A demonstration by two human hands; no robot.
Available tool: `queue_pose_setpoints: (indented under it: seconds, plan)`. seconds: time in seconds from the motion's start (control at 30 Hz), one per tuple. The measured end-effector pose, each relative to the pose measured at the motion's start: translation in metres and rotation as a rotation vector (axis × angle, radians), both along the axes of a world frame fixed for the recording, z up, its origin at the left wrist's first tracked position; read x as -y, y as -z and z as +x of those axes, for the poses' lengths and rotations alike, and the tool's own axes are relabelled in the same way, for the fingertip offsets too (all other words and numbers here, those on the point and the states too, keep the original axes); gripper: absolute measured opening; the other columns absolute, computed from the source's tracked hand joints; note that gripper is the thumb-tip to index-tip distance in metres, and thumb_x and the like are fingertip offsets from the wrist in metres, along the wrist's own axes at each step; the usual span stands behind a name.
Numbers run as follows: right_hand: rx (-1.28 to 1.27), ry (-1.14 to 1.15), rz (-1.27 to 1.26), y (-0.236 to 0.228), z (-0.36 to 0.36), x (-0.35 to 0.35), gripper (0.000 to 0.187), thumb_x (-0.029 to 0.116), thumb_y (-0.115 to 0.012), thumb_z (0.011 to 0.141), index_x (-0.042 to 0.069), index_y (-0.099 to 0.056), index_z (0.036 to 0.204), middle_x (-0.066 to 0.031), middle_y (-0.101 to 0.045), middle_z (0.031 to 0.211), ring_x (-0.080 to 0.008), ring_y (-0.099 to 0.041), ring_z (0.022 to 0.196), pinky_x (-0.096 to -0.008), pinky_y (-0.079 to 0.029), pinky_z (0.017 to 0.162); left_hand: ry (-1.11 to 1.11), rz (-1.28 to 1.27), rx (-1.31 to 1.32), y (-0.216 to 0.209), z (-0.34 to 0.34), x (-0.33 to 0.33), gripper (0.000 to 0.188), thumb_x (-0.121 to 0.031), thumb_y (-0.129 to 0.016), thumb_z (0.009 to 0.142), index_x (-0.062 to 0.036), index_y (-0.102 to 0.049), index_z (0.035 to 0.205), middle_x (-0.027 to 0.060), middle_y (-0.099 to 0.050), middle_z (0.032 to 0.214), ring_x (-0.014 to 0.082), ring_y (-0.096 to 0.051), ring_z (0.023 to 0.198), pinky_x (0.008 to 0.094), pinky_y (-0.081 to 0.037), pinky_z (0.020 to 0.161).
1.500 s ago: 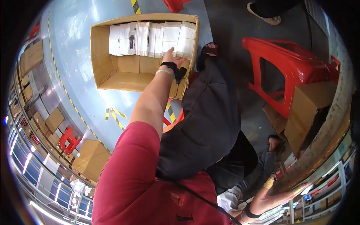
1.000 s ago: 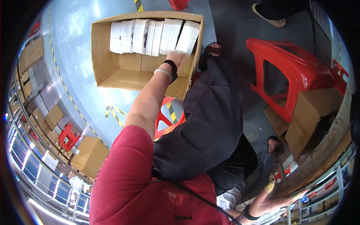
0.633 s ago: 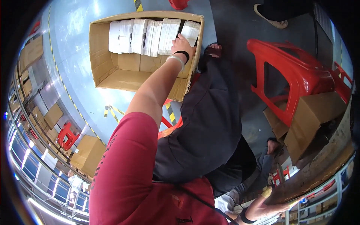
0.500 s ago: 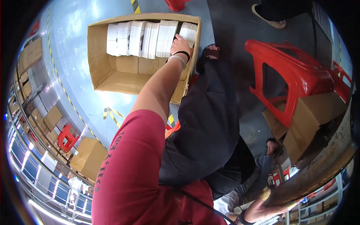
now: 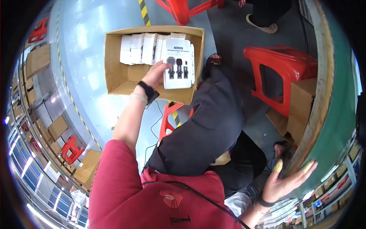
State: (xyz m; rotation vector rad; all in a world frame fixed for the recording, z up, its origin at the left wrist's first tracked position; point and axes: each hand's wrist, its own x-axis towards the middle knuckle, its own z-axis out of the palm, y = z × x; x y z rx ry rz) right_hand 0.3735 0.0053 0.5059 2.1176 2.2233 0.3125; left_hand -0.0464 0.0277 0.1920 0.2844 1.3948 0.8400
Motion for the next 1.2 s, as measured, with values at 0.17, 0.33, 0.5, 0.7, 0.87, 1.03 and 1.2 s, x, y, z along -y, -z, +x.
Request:
queue_pose_setpoints:
  seconds: [0.17,0.33,0.5,0.7,0.87,1.03,1.2]
  plan:
    - [0.072,-0.006,0.066,-0.001,-0.004,0.001,0.070,0.033,-0.065,0.092,0.004,-0.036,0.149,-0.0205,-0.033,0.154,-0.0391,-0.031,0.143,-0.0506,-0.028,0.114,-0.161,0.075,0.543,-0.091,-0.038,0.080,0.054,-0.027,-0.060,0.090,0.0031,-0.049,0.134,0.0160,-0.061,0.128,0.0264,-0.061,0.115,0.0394,-0.050,0.099]
    - [-0.372,-0.183,0.089,-0.020,-0.045,0.013,0.048,0.018,-0.062,0.093,0.005,-0.051,0.138,-0.0178,-0.044,0.148,-0.0366,-0.035,0.142,-0.0483,-0.025,0.116,-0.290,0.445,0.893,-0.165,-0.010,0.121,0.065,-0.037,-0.056,0.093,-0.0002,-0.040,0.144,0.0188,-0.055,0.138,0.0316,-0.057,0.122,0.0424,-0.048,0.102]
    - [-1.257,-0.497,-0.362,-0.021,-0.147,0.042,0.045,0.001,-0.061,0.088,0.000,-0.055,0.133,-0.0204,-0.050,0.142,-0.0342,-0.050,0.131,-0.0386,-0.039,0.108,-0.462,0.402,1.103,-0.183,0.016,0.153,0.084,-0.056,-0.055,0.090,-0.0011,-0.031,0.149,0.0206,-0.044,0.147,0.0339,-0.053,0.126,0.0445,-0.050,0.100]
    - [-1.101,-0.649,-0.234,-0.030,-0.198,0.074,0.025,-0.004,-0.059,0.084,-0.002,-0.061,0.109,-0.0186,-0.065,0.110,-0.0349,-0.065,0.098,-0.0338,-0.052,0.083,-0.315,0.540,0.897,-0.217,0.015,0.178,0.070,-0.044,-0.055,0.094,0.0001,-0.038,0.146,0.0209,-0.053,0.139,0.0347,-0.056,0.124,0.0457,-0.047,0.103]
    - [-1.178,-0.618,-0.351,-0.014,-0.211,0.079,0.022,-0.002,-0.062,0.077,-0.001,-0.055,0.097,-0.0172,-0.061,0.089,-0.0371,-0.061,0.083,-0.0427,-0.051,0.072,-0.299,0.436,1.008,-0.211,-0.004,0.218,0.064,-0.037,-0.055,0.095,0.0022,-0.042,0.143,0.0213,-0.055,0.136,0.0346,-0.058,0.122,0.0460,-0.048,0.103]
    - [-1.205,-0.486,-0.327,0.017,-0.240,0.062,0.015,0.005,-0.061,0.082,0.001,-0.055,0.094,-0.0178,-0.060,0.081,-0.0383,-0.061,0.076,-0.0428,-0.050,0.066,-0.366,0.189,0.935,-0.201,-0.029,0.282,0.058,-0.029,-0.056,0.094,0.0042,-0.045,0.140,0.0220,-0.058,0.133,0.0335,-0.062,0.117,0.0448,-0.051,0.099]
    - [-0.998,-0.457,-0.397,0.062,-0.254,0.029,0.011,0.007,-0.060,0.086,0.003,-0.058,0.095,-0.0189,-0.064,0.079,-0.0377,-0.064,0.075,-0.0417,-0.052,0.067,-0.379,-0.049,0.868,-0.208,-0.047,0.329,0.056,-0.028,-0.058,0.093,0.0052,-0.047,0.138,0.0219,-0.062,0.127,0.0332,-0.065,0.111,0.0428,-0.054,0.094]
